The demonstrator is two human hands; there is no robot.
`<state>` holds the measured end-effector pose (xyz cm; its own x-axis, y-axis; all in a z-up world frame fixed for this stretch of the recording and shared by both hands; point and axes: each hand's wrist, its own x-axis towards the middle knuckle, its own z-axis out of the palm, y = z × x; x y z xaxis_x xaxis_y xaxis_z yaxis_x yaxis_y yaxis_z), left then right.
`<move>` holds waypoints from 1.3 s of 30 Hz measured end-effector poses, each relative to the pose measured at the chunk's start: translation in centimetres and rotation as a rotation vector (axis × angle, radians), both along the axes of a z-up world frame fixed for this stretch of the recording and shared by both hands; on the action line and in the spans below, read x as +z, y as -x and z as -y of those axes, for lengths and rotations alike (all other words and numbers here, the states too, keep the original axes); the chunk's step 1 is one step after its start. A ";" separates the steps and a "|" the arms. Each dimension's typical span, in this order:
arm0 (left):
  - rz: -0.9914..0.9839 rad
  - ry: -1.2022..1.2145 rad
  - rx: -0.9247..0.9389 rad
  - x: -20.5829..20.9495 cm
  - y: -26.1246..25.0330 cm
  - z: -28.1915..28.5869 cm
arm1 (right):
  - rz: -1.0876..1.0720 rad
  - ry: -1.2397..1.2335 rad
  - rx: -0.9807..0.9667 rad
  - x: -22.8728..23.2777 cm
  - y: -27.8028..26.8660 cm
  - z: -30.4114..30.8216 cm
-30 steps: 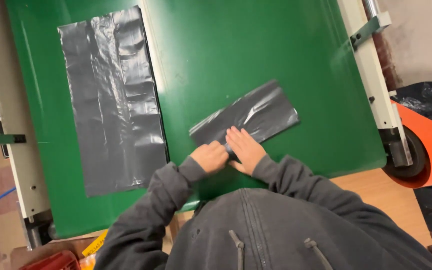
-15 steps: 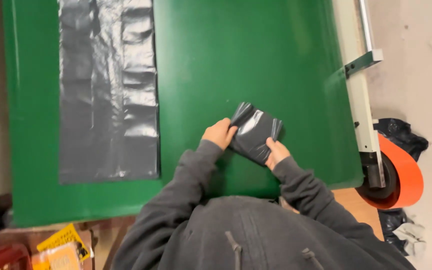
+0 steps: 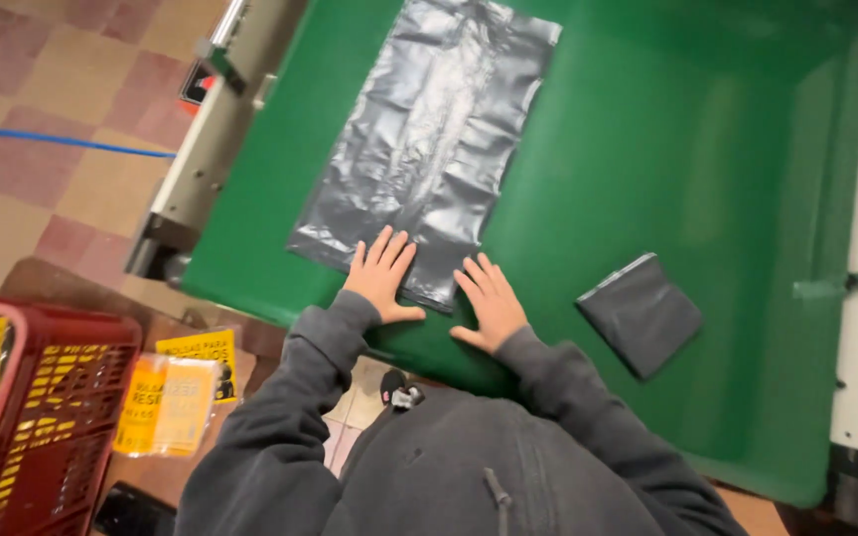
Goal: Folding black plastic trash bags and inserting them into yellow retail packaging sleeves.
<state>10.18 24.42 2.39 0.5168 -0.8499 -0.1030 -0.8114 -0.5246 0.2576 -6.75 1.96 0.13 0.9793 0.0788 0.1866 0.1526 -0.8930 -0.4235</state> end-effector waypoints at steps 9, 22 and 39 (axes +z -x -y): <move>0.118 0.213 0.013 -5.0 -1.8 -1.7 | 0.424 0.382 -0.112 -5.0 -9.4 -1.5; -0.482 0.350 -0.007 1.9 -4.7 -12.9 | -0.245 -0.952 -0.764 -2.3 8.1 -1.2; -0.434 0.073 0.308 -8.4 -26.4 17.1 | -0.247 -0.382 -1.013 -8.4 -19.0 27.7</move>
